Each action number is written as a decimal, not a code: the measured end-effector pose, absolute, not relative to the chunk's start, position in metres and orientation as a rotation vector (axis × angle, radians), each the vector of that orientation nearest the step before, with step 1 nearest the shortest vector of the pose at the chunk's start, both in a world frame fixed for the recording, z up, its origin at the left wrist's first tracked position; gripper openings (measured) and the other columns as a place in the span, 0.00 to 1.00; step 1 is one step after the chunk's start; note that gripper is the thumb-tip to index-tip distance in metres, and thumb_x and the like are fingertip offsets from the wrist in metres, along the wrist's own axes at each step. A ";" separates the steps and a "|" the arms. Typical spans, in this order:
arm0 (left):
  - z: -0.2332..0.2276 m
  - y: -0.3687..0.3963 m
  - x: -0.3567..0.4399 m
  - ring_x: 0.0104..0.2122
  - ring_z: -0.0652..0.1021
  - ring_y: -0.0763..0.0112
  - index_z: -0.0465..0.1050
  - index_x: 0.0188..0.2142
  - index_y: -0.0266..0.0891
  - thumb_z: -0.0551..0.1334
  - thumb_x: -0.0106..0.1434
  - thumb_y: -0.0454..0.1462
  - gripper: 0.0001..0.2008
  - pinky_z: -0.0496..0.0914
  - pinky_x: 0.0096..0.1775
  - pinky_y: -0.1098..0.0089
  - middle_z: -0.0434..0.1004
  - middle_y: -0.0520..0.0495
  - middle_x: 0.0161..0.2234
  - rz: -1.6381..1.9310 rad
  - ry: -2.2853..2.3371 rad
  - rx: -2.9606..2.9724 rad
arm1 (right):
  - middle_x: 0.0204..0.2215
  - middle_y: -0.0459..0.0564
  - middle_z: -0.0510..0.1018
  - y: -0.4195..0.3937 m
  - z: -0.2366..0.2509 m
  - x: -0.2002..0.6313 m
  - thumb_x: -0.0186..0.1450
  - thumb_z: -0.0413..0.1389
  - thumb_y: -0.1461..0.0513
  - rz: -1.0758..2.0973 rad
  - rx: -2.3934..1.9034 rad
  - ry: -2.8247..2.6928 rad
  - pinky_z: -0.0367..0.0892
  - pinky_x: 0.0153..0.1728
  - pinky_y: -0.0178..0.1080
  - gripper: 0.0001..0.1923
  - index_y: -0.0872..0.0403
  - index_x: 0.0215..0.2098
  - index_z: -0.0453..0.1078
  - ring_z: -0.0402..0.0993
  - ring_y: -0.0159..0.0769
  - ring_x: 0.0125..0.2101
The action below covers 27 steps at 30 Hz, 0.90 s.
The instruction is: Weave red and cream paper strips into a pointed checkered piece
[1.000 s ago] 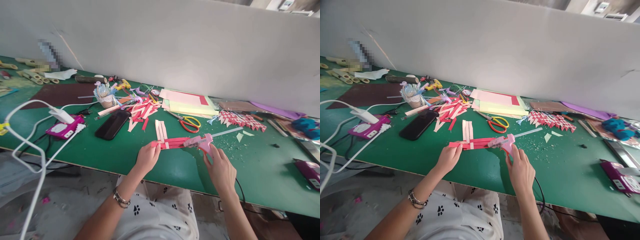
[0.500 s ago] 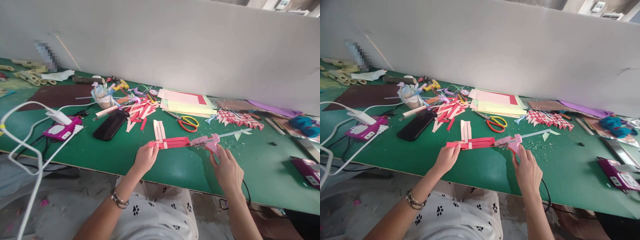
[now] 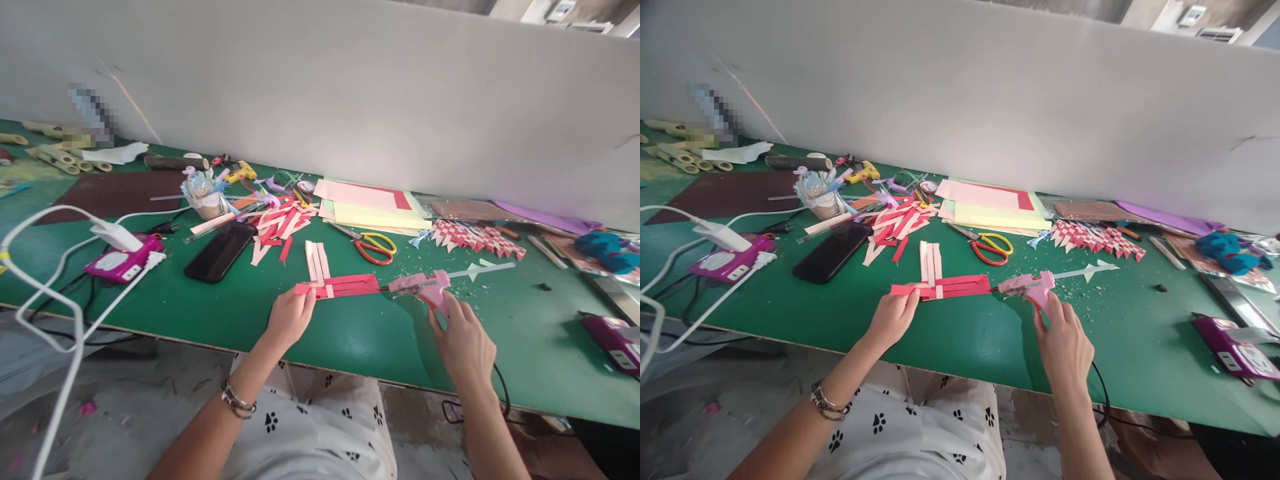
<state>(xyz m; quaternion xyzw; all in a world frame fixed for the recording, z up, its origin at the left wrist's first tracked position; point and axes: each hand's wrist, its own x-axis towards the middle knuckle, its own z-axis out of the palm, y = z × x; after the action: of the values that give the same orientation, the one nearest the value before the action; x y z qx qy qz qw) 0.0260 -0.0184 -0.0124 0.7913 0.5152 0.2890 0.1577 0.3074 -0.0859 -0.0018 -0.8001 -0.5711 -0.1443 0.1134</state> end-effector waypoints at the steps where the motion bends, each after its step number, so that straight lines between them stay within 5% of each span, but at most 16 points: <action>1: -0.012 -0.018 0.026 0.39 0.77 0.65 0.72 0.42 0.35 0.42 0.67 0.37 0.21 0.70 0.39 0.70 0.77 0.42 0.41 0.825 1.476 2.263 | 0.35 0.52 0.72 -0.086 -0.002 0.307 0.64 0.46 0.55 -0.410 -2.349 -1.669 0.45 0.18 0.33 0.20 0.52 0.53 0.61 0.67 0.36 0.30; 13: -0.013 -0.018 0.026 0.38 0.78 0.65 0.72 0.42 0.35 0.41 0.67 0.38 0.21 0.71 0.38 0.69 0.77 0.42 0.41 0.835 1.470 2.269 | 0.42 0.63 0.70 -0.081 0.001 0.369 0.59 0.44 0.45 -0.155 -2.721 -1.121 0.63 0.30 0.47 0.31 0.56 0.52 0.62 0.69 0.53 0.38; 17: -0.014 -0.018 0.026 0.39 0.77 0.65 0.72 0.42 0.35 0.41 0.67 0.38 0.21 0.71 0.38 0.69 0.77 0.42 0.41 0.828 1.475 2.279 | 0.44 0.68 0.67 -0.072 0.014 0.353 0.58 0.46 0.44 -0.375 -2.602 -1.296 0.62 0.36 0.53 0.31 0.58 0.48 0.66 0.62 0.61 0.46; 19: -0.014 -0.019 0.026 0.38 0.77 0.65 0.71 0.42 0.36 0.41 0.67 0.38 0.21 0.71 0.38 0.69 0.77 0.43 0.40 0.824 1.473 2.280 | 0.41 0.62 0.70 -0.063 0.024 0.316 0.60 0.45 0.46 -0.349 -2.317 -1.507 0.62 0.38 0.51 0.27 0.54 0.48 0.66 0.64 0.55 0.45; 22: -0.016 -0.020 0.026 0.35 0.78 0.66 0.71 0.41 0.37 0.42 0.67 0.38 0.20 0.71 0.37 0.69 0.77 0.44 0.39 0.821 1.492 2.284 | 0.35 0.53 0.74 -0.050 0.036 0.243 0.61 0.47 0.49 0.207 -1.787 -1.892 0.65 0.34 0.43 0.25 0.52 0.52 0.61 0.70 0.41 0.34; 27: -0.018 -0.022 0.026 0.31 0.78 0.66 0.71 0.38 0.37 0.45 0.66 0.38 0.16 0.70 0.30 0.70 0.77 0.45 0.35 0.795 1.512 2.331 | 0.38 0.54 0.75 -0.034 0.041 0.155 0.55 0.54 0.47 0.405 -1.605 -2.135 0.64 0.33 0.40 0.31 0.54 0.52 0.63 0.71 0.42 0.36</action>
<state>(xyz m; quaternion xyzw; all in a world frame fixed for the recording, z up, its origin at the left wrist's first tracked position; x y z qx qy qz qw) 0.0262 -0.0222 -0.0178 0.8002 0.5192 0.2728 0.1254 0.1554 -0.0344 0.0411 -0.5798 -0.7712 0.1463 0.2185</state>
